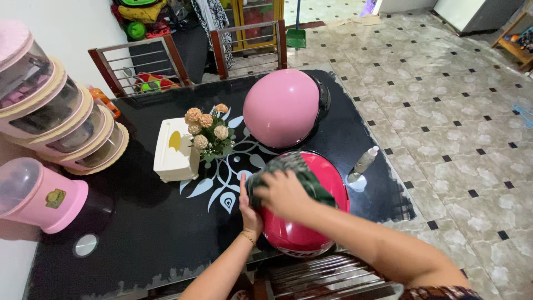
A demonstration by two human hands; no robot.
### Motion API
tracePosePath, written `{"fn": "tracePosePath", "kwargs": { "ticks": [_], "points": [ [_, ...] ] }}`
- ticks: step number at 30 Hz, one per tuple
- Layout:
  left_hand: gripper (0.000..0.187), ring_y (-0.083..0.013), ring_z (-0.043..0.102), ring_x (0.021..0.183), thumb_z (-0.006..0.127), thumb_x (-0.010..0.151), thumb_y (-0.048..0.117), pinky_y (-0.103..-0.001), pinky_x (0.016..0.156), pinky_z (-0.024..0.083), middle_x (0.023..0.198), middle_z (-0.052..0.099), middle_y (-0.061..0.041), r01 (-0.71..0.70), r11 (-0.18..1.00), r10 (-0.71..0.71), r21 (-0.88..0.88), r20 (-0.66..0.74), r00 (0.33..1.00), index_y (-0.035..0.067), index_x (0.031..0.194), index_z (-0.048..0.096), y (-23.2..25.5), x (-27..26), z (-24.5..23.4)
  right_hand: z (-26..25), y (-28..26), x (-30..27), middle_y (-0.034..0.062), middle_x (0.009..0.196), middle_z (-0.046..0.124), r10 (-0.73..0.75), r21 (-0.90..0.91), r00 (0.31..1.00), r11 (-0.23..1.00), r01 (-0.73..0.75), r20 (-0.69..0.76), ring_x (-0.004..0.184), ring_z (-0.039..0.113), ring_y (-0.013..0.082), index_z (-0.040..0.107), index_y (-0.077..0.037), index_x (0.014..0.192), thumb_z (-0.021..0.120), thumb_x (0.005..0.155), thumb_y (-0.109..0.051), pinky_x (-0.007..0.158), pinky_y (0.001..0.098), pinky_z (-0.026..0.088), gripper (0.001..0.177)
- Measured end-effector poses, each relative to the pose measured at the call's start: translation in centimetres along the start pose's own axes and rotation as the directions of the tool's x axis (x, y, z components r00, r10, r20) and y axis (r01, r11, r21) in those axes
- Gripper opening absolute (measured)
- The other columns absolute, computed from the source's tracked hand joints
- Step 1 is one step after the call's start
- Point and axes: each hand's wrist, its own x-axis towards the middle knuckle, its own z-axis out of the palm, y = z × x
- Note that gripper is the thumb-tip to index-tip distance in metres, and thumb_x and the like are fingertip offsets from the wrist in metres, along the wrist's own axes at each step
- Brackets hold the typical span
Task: The person wipes a red motorcycle helmet with a green cloth on a table. They rotate the helmet to clean different sides and occasionally spray a liquid from a small bottle onto the surface before continuing to wipe.
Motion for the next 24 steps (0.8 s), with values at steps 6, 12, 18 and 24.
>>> {"fn": "tracePosePath", "kwargs": {
  "ticks": [6, 12, 18, 24],
  "points": [
    [0.063, -0.0293, 0.045, 0.146, 0.021, 0.107, 0.032, -0.038, 0.122, 0.031, 0.159, 0.043, -0.02, -0.169, 0.804, 0.166, 0.571, 0.057, 0.984, -0.003, 0.16, 0.025, 0.7, 1.0, 0.6, 3.1, 11.9, 4.1, 0.0073, 0.121, 0.066, 0.469, 0.182, 0.87, 0.852, -0.491, 0.15, 0.111, 0.064, 0.0311, 0.076, -0.027, 0.116, 0.074, 0.083, -0.043, 0.089, 0.0477, 0.049, 0.037],
    [0.057, -0.027, 0.051, 0.14, 0.023, 0.107, 0.027, -0.036, 0.119, 0.035, 0.149, 0.055, -0.019, -0.059, 0.824, 0.081, 0.563, -0.014, 0.997, -0.004, 0.148, 0.047, 1.6, 1.0, 0.9, 4.6, 18.4, -3.9, 0.0148, 0.122, 0.068, 0.521, 0.699, 0.845, 0.648, -0.303, -0.117, 0.115, 0.067, 0.0299, 0.071, -0.013, 0.128, 0.069, 0.093, -0.034, 0.1, 0.0367, 0.049, 0.04],
    [0.042, -0.0313, 0.058, 0.131, 0.047, 0.102, 0.021, -0.037, 0.113, 0.042, 0.14, 0.062, -0.017, -0.175, 0.447, 0.111, 0.877, 0.14, 0.984, -0.001, 0.136, 0.061, 4.0, 0.8, 2.1, 3.5, 6.0, -15.1, 0.0262, 0.141, 0.045, 0.628, 0.483, 0.715, 0.75, -0.451, -0.307, 0.131, 0.045, 0.0446, 0.055, -0.016, 0.144, 0.065, 0.093, -0.027, 0.109, 0.0522, 0.036, 0.053],
    [0.043, -0.0339, 0.052, 0.141, 0.046, 0.1, 0.013, -0.043, 0.115, 0.037, 0.148, 0.058, -0.018, -0.341, 0.233, 0.064, 0.911, 0.335, 0.94, 0.001, 0.138, 0.062, 7.1, 1.2, 5.6, 2.4, -3.3, -19.3, 0.0292, 0.147, 0.026, 0.409, 0.268, 0.873, 0.901, -0.341, -0.267, 0.127, 0.033, 0.049, 0.05, -0.019, 0.144, 0.075, 0.082, -0.027, 0.105, 0.0618, 0.029, 0.068]
  ]
}}
